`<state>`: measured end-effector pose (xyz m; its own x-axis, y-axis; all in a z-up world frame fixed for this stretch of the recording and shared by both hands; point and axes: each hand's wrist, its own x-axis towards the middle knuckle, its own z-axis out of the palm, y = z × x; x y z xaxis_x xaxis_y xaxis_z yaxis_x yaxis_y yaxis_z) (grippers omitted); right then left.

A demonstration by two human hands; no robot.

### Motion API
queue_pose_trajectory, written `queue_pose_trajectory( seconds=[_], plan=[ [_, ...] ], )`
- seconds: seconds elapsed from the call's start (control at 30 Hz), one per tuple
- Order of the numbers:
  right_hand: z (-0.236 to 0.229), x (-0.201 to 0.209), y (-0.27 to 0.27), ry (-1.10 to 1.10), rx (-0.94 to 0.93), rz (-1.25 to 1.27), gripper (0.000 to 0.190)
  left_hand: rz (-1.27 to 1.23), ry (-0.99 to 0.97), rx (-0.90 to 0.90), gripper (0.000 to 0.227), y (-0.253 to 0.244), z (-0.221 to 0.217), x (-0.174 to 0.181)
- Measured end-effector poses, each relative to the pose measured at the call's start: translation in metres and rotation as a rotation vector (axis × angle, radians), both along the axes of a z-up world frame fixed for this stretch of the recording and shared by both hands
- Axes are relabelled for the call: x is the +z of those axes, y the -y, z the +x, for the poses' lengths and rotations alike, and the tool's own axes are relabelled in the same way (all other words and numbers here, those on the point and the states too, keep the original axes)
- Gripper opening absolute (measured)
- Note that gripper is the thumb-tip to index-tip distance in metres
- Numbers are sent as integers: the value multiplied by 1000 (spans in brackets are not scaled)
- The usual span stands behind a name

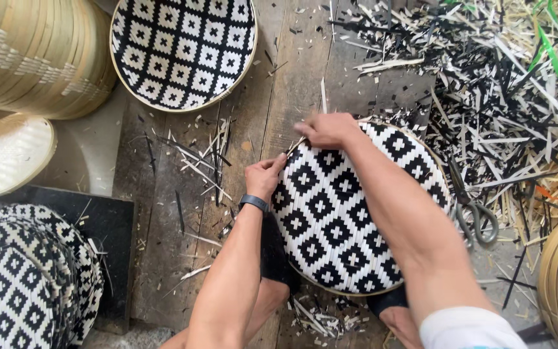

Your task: The person attaches a bamboo rim to a woven black-and-white patterned basket base, presses it into place, and trims excess material using shears. The person repeats this process for a second basket, flipping each finished unit and stacking them.

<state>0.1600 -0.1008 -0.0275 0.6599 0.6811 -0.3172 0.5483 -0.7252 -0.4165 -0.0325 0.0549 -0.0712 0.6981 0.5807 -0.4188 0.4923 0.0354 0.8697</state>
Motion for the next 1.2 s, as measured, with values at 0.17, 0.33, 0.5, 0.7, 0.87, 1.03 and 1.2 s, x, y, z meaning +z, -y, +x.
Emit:
queue_pose_trajectory(
  seconds=[0.17,0.33,0.5,0.7,0.87,1.03,1.2],
  plan=[
    [-17,49,-21,-189,63,-502,95,619,-134,83,46,12,-46,-4],
    [-21,63,-29,-183,48,-488,94,305,-278,25,57,13,-62,-5],
    [-16,53,-30,-182,33,-505,95,226,-319,43,55,7,-56,-14],
    [-17,66,-32,-184,-37,-462,90,160,-258,140,48,10,-48,-14],
    [-78,52,23,409,-233,704,36,312,-286,123,45,23,-51,8],
    [-254,5,147,208,-1186,970,29,792,317,107,32,83,-99,55],
    [-438,-76,170,-847,-2062,1124,34,21,36,605,42,209,-184,50]
  ],
)
